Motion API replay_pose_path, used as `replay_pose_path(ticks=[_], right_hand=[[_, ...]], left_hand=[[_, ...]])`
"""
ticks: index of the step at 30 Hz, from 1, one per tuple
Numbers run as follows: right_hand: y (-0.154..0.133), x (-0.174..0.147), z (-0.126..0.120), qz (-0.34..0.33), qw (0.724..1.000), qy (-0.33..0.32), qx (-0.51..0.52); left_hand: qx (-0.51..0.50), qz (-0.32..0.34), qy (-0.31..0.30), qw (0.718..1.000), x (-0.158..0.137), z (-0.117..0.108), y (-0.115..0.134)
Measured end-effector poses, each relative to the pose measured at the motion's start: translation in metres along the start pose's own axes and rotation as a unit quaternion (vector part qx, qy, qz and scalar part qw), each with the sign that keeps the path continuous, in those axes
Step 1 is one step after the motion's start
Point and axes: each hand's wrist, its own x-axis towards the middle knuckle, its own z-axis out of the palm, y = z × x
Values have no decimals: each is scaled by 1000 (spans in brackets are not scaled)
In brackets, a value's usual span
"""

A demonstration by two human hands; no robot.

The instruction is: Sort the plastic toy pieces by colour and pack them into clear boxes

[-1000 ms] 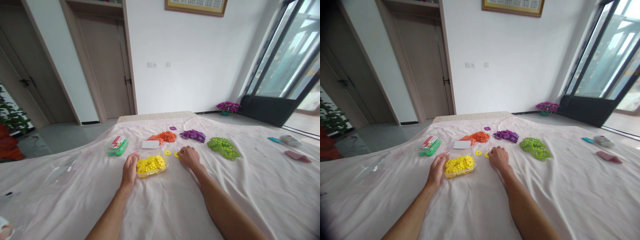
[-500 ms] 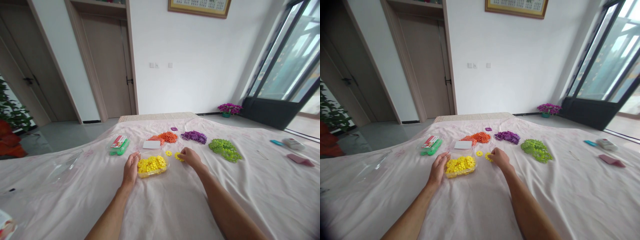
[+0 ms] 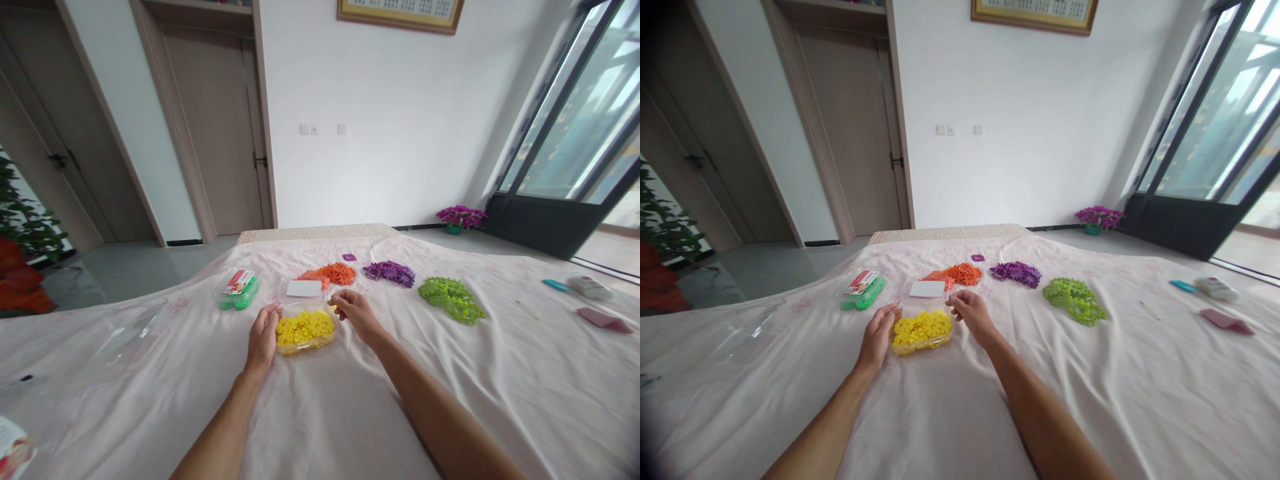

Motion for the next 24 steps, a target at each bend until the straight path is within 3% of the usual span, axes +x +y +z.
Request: replay_pose_path(ticks=[3,6,9,12,18,24], right_hand=[[15,3,-11,-19,976,78,-202],[24,2,-21,-56,901,49,-427],[23,-2,-21,-69,848,-9,-525],[17,-2,-16,-72,825,-37,-559],[17,3,-13,-78,822,-10,-563],[30,8,-21,-33,897,117,-425]], left_hand=[[-6,-7,-7,1000,0,0,-1],[-2,-12,-7,1000,0,0,-2],[4,-11,-4,1000,0,1,-2],[7,-8,-9,1000,0,0,-2],[-2,-11,-11,1000,-1,0,-2],[-2,-3,2,1000,-1,1,0]])
